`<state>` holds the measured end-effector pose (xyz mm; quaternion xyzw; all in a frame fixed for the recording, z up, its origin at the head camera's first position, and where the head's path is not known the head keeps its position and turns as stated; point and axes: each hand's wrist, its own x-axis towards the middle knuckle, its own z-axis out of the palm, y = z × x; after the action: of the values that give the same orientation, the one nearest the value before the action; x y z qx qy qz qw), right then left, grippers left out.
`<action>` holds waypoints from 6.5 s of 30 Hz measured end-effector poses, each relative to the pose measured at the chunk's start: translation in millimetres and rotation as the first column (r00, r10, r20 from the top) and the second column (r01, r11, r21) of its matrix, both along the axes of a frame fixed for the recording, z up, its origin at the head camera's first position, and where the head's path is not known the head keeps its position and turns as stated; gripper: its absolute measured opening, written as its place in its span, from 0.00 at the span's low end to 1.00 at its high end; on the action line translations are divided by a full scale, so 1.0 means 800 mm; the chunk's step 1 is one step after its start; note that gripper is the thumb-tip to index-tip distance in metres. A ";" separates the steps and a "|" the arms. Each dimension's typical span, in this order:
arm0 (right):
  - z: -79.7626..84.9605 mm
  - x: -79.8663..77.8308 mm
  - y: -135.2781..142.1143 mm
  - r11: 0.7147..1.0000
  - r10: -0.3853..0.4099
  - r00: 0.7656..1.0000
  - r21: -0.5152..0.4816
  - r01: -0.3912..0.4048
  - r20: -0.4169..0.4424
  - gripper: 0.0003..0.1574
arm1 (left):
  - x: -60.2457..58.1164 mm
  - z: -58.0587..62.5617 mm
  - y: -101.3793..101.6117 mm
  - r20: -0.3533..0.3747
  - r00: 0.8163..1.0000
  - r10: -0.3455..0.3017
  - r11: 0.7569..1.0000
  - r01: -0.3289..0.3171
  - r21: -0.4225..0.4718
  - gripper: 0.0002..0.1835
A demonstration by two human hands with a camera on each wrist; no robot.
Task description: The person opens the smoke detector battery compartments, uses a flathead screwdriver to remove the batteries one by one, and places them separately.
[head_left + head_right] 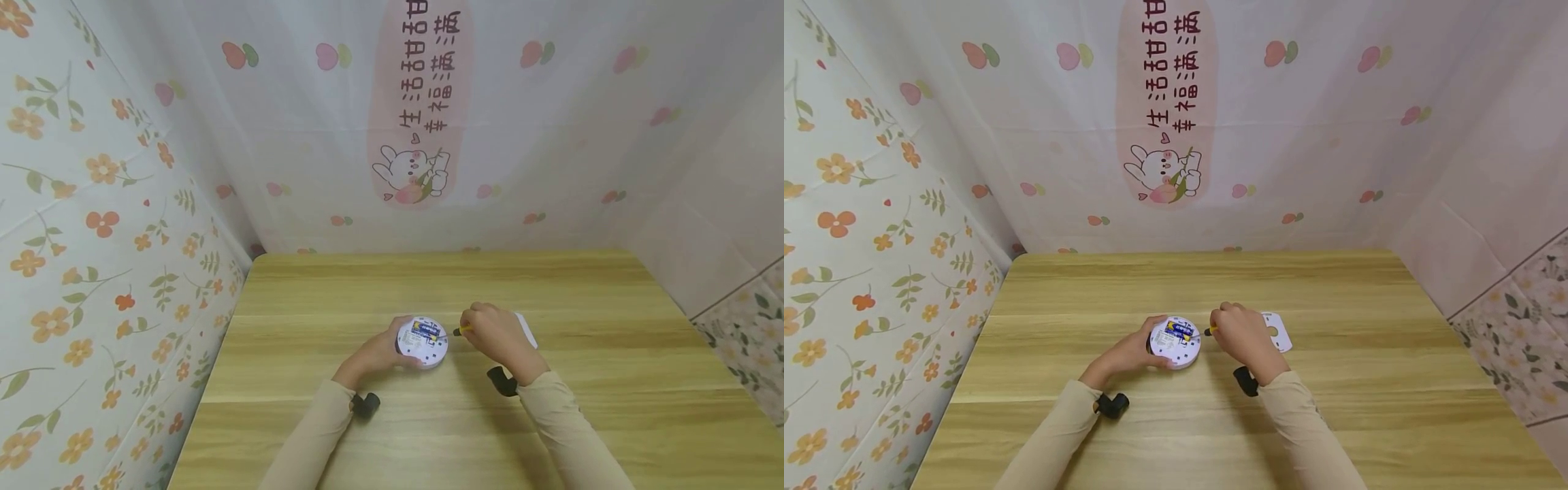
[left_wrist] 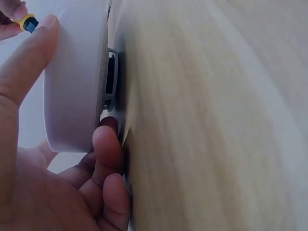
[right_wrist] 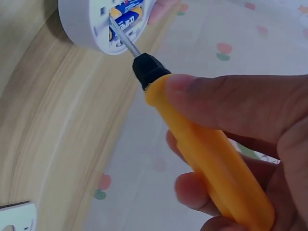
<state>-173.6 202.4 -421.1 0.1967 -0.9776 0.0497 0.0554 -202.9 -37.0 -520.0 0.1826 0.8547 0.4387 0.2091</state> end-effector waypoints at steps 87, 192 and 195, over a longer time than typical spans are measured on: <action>-0.044 0.000 0.037 0.989 0.053 0.996 -0.137 -0.062 -0.066 0.09 | -0.005 0.009 -0.003 0.031 0.999 -0.005 0.997 0.007 -0.073 0.55; -0.102 0.024 0.048 0.846 -0.075 0.974 -0.502 0.176 0.215 0.12 | 0.015 0.021 -0.019 -0.089 0.995 -0.042 0.989 0.029 -0.145 0.39; -0.101 0.023 0.049 0.846 -0.076 0.973 -0.503 0.179 0.218 0.12 | 0.017 0.024 -0.017 -0.119 0.993 0.010 0.990 -0.026 -0.135 0.34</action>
<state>-155.1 241.4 -502.1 0.1031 -0.9395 0.3262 0.0162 -189.6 -50.2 -501.0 0.1856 0.8951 0.3697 0.1663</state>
